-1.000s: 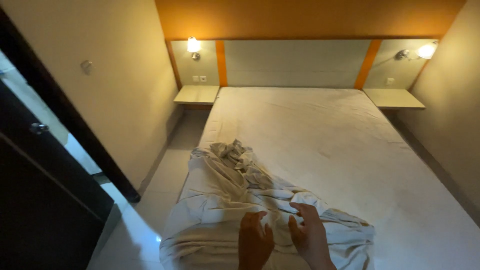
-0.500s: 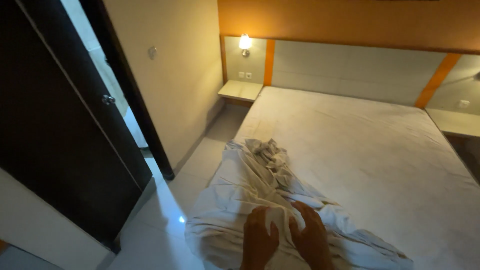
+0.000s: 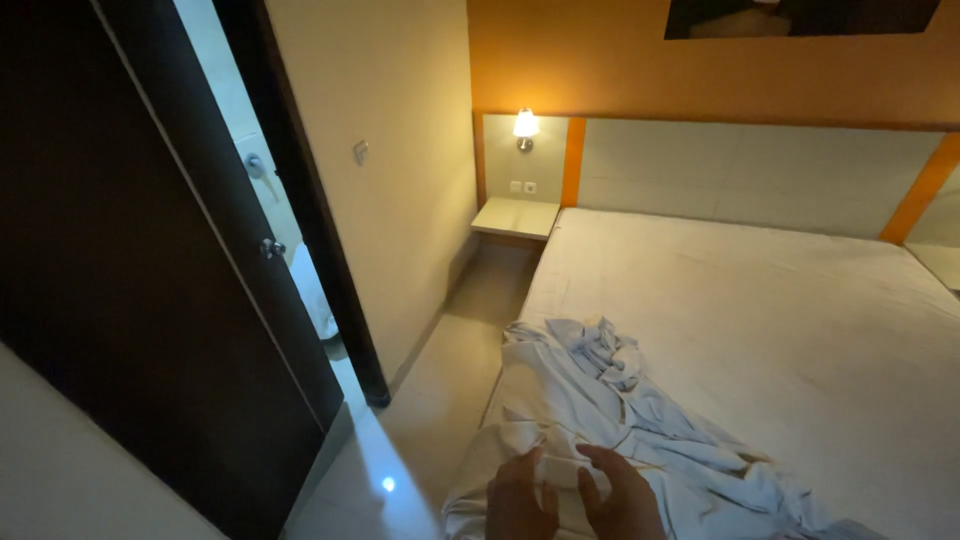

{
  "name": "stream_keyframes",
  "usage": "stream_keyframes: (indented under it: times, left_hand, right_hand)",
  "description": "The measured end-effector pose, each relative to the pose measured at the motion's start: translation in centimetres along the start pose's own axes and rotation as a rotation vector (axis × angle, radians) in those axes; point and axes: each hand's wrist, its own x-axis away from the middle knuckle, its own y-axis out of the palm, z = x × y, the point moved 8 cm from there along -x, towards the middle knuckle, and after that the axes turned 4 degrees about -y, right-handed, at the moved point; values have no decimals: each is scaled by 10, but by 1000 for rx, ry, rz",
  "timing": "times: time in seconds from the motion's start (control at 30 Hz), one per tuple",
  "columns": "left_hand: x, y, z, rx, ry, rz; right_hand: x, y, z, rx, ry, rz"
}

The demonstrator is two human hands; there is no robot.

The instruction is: The person folds a white bed sheet on a bed in a bedroom. They gather the sheet from the mattress, smooth it out, and fold it into a neat pile using both hands.

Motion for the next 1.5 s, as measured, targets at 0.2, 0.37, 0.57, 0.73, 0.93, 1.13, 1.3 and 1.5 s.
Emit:
stream_keyframes:
  times: [0.2, 0.37, 0.57, 0.73, 0.93, 1.13, 1.3, 1.5]
  left_hand:
    - [-31, -29, -34, -4, -59, -192]
    - [-73, -13, -59, 27, 20, -181]
    - [-123, -22, -68, 106, 133, 35]
    - [-152, -39, -67, 118, 99, 18]
    - [-193, -18, -68, 192, 58, -18]
    - [-220, -10, -63, 295, -57, -186]
    - [-261, 5, -98, 323, -80, -332]
    - [-319, -7, -140, 355, 76, -484]
  right_hand:
    - [-22, 24, -38, -13, 295, -162]
    - [-51, 50, -15, -33, 257, -120]
    - [-103, 74, 1, -13, 253, -96]
    - [-132, 104, 8, -129, 132, -73]
    - [-160, 87, -6, -67, 365, -153]
    - [-176, 91, 6, 0, 326, 5]
    - [-192, 112, 14, 189, 386, 83]
    - [-227, 154, -26, 236, 313, 309]
